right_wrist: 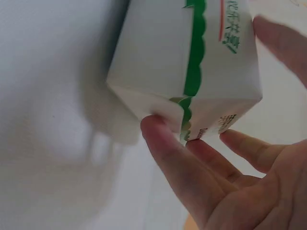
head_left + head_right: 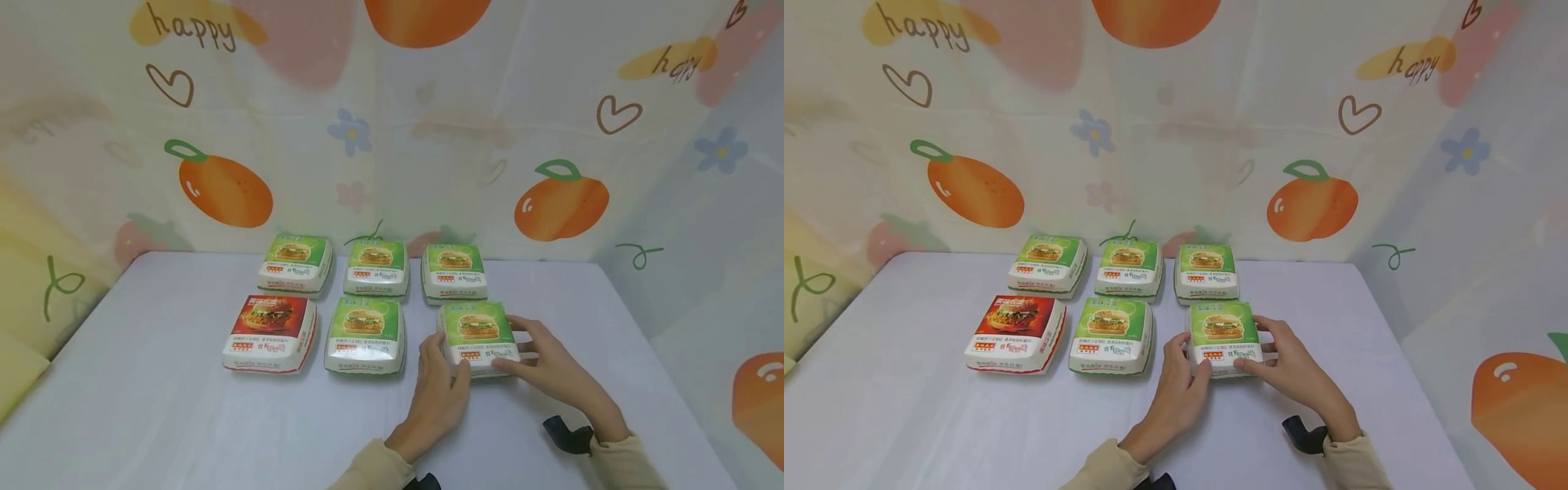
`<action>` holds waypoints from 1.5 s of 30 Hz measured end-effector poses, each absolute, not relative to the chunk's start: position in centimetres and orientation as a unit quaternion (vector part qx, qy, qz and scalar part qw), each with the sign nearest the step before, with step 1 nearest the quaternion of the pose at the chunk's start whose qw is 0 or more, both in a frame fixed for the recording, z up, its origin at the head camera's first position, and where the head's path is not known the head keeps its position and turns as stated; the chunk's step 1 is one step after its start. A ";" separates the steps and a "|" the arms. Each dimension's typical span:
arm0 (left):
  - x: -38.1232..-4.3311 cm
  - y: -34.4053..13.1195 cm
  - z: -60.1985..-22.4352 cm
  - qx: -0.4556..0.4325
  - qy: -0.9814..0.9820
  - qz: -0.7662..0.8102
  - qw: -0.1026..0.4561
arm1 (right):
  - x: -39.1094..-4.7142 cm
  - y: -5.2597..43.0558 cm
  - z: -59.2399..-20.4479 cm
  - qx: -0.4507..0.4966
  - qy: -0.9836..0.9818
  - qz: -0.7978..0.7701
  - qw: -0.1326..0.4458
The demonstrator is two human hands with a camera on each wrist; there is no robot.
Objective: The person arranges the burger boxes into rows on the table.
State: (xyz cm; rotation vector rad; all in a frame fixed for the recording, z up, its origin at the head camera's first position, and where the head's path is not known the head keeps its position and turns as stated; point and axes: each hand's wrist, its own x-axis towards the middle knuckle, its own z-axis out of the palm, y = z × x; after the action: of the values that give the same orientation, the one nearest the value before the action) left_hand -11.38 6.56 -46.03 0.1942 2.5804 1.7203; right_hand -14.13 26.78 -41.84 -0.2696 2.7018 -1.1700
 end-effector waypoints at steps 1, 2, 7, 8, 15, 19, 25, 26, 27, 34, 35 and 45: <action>-11.4 6.5 -46.1 0.059 0.831 0.553 0.016 | -14.1 26.7 -42.0 -0.097 0.907 -0.399 0.095; -11.5 6.5 -46.1 0.057 0.831 0.553 0.015 | -14.1 26.7 -42.1 -0.103 0.905 -0.401 0.096; -11.7 6.4 -46.1 0.041 0.836 0.546 0.013 | -14.2 26.4 -42.8 -0.127 0.900 -0.408 0.091; -11.7 6.4 -46.1 0.035 0.837 0.546 0.012 | -14.2 26.4 -43.0 -0.131 0.900 -0.406 0.089; -11.7 6.7 -46.1 -0.025 0.839 0.543 -0.042 | -14.2 25.9 -43.4 -0.135 0.901 -0.402 0.090; -11.6 7.1 -46.3 -0.035 0.840 0.538 -0.063 | -14.1 25.8 -43.2 -0.134 0.903 -0.397 0.095; -11.4 7.3 -46.4 -0.035 0.835 0.544 -0.070 | -14.0 25.8 -43.1 -0.136 0.908 -0.387 0.085; -11.4 7.3 -46.4 -0.036 0.835 0.545 -0.069 | -14.0 25.8 -43.1 -0.137 0.908 -0.388 0.083; -11.4 7.3 -46.4 -0.037 0.834 0.546 -0.068 | -14.0 25.8 -43.1 -0.138 0.908 -0.387 0.082; -11.5 7.2 -46.4 -0.044 0.827 0.556 -0.063 | -14.0 25.6 -43.2 -0.136 0.908 -0.387 0.087; -11.5 7.2 -46.4 -0.045 0.826 0.558 -0.065 | -14.0 25.5 -43.2 -0.134 0.908 -0.386 0.088; -11.6 7.1 -46.4 -0.033 0.822 0.566 -0.058 | -14.2 25.7 -43.0 -0.126 0.912 -0.380 0.089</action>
State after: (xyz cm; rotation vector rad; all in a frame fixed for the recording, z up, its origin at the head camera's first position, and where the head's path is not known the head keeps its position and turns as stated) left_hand -11.56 7.15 -46.37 -0.1067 2.6808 1.8472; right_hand -14.15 25.72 -42.97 -0.3761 2.7133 -1.1294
